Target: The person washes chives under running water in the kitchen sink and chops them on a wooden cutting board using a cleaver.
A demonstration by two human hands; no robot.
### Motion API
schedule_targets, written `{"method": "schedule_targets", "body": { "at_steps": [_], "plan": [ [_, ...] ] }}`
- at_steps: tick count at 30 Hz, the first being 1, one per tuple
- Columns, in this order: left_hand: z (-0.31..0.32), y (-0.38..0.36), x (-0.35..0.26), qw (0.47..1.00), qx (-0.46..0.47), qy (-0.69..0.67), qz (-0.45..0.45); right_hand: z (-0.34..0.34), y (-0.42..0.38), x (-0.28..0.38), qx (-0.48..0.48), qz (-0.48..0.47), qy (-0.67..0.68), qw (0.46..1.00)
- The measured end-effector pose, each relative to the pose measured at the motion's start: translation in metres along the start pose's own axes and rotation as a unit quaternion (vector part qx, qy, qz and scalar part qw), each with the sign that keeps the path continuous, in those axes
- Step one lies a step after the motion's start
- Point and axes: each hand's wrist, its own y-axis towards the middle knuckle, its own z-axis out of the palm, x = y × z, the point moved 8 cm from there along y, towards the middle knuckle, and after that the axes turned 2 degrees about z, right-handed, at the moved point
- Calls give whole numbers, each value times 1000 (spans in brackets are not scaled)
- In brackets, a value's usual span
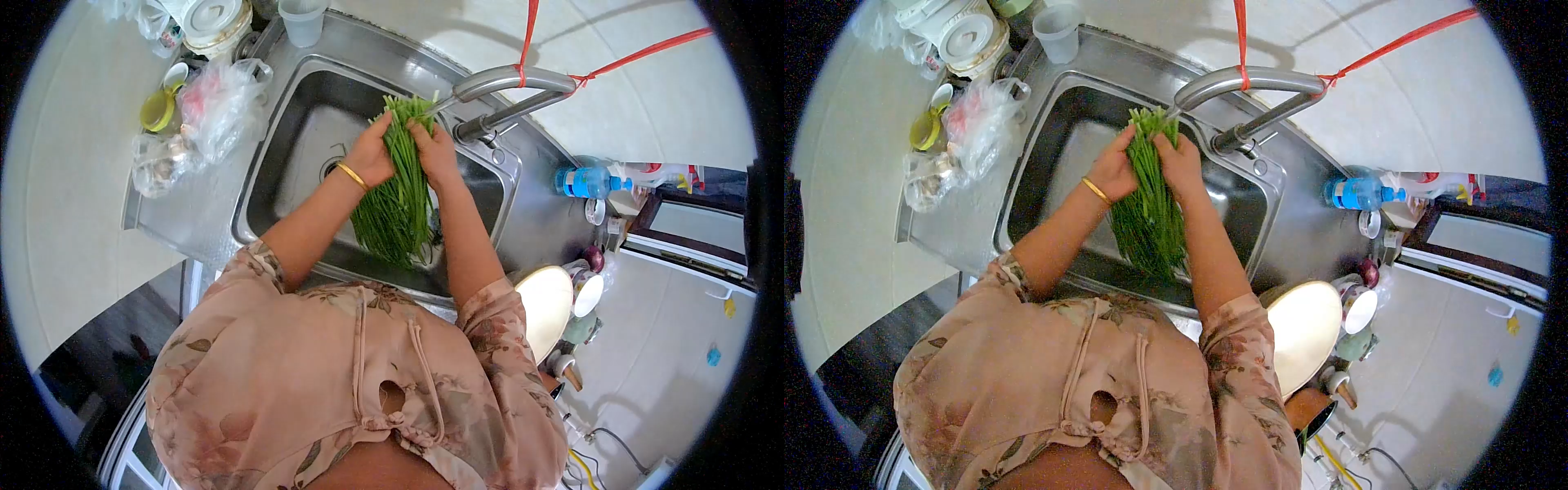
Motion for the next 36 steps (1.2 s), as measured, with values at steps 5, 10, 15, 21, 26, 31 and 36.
{"method": "schedule_targets", "body": {
  "at_steps": [5,10,15,21,26,31,36],
  "plan": [
    [3,0,-5,1000,-1,11,16,10,-22,27,-25,-52,-38,998],
    [0,-2,-9,999,-18,31,33,15,-5,4,83,27,97,991],
    [9,-6,-15,999,-13,33,17,14,-13,10,52,91,154,982],
    [-13,-5,-12,982,-33,179,41,16,-8,3,38,41,95,994],
    [-14,-10,-14,997,35,-33,-57,19,-7,4,104,120,192,969],
    [-3,-11,-13,998,17,-20,-56,27,-6,16,108,-20,-55,992],
    [10,-9,-15,996,44,-7,-72,23,-11,16,127,129,151,972]
  ]
}}
